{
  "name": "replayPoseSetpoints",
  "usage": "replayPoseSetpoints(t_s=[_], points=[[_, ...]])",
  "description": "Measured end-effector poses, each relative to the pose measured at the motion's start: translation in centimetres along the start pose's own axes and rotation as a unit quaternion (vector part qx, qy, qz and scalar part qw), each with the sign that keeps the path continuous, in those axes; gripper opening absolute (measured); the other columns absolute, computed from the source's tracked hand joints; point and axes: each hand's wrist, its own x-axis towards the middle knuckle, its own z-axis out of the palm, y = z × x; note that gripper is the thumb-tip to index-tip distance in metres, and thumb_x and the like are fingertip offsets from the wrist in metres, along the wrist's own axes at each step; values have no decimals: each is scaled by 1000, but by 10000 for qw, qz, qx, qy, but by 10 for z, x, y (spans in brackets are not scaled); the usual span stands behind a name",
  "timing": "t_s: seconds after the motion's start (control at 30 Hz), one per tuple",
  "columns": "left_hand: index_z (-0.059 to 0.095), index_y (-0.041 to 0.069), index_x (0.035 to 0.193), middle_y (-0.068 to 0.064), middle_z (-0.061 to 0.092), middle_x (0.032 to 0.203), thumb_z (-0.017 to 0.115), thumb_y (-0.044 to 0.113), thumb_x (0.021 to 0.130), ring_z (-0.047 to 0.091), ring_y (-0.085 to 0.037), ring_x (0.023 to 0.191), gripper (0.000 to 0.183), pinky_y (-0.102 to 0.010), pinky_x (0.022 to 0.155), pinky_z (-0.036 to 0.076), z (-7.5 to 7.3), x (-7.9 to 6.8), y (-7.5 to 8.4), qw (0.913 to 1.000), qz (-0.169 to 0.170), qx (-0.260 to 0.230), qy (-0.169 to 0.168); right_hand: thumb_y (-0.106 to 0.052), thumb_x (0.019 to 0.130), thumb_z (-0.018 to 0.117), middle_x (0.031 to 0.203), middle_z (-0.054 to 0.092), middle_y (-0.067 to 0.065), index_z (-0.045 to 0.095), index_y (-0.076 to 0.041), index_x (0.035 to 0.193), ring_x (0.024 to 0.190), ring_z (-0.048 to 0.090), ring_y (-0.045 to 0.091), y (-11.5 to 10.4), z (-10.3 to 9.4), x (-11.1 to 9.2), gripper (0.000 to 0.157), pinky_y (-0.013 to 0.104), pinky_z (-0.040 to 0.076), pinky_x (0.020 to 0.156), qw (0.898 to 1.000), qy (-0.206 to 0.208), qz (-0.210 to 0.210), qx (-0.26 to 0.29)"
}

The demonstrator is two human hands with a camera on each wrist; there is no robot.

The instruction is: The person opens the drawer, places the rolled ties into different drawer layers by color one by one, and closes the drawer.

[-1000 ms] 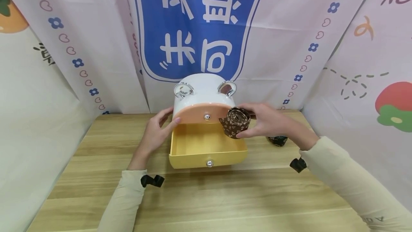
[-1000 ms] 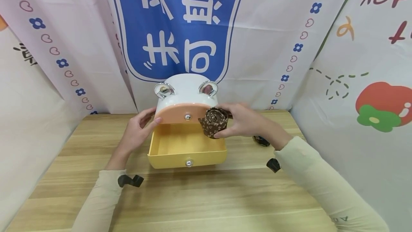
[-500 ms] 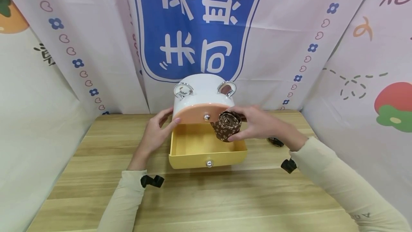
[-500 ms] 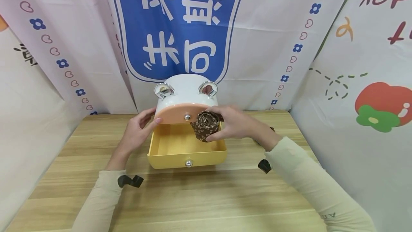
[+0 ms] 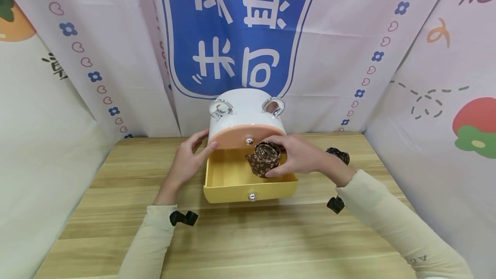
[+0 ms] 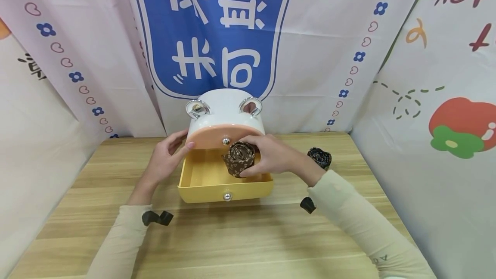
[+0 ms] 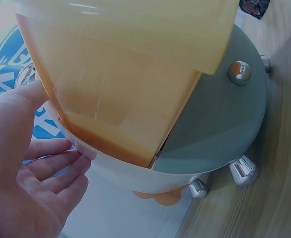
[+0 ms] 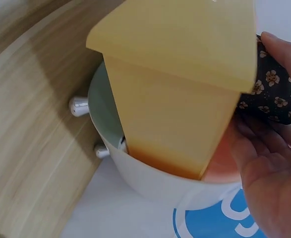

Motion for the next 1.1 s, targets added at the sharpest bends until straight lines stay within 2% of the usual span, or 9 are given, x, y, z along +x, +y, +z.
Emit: replayPoseSetpoints(t_s=[0.23, 0.47, 0.8, 1.1], points=[[49, 14, 157, -11, 49, 163, 69, 48, 101, 44, -34, 154, 68, -53, 132, 35, 0, -1, 0, 10000, -18, -11, -7, -46, 79, 93, 133, 68, 1, 57, -16, 148, 118, 68, 16, 4, 16, 10, 84, 36, 60, 106, 9997, -54, -196, 120], [50, 13, 157, -12, 49, 163, 70, 48, 101, 44, -34, 154, 69, -52, 132, 35, 0, -1, 1, 10000, -9, -27, 19, -47, 79, 92, 134, 70, 4, 58, -9, 147, 118, 70, 17, 1, 23, 17, 85, 38, 60, 108, 9986, 68, -486, -220], [49, 13, 157, -13, 49, 163, 70, 48, 101, 45, -35, 153, 70, -53, 132, 35, -1, -1, 2, 10000, -10, -37, 13, -42, 79, 93, 129, 74, 4, 62, -6, 141, 115, 72, 16, -1, 32, 27, 78, 33, 61, 106, 9954, 47, -825, -488], [49, 12, 157, -13, 49, 163, 70, 48, 101, 45, -35, 153, 70, -52, 132, 35, 0, -1, 0, 10000, -13, -5, 6, -43, 80, 92, 132, 72, 3, 59, -7, 144, 118, 71, 16, -3, 38, 31, 81, 33, 59, 110, 9963, -156, -545, -647]])
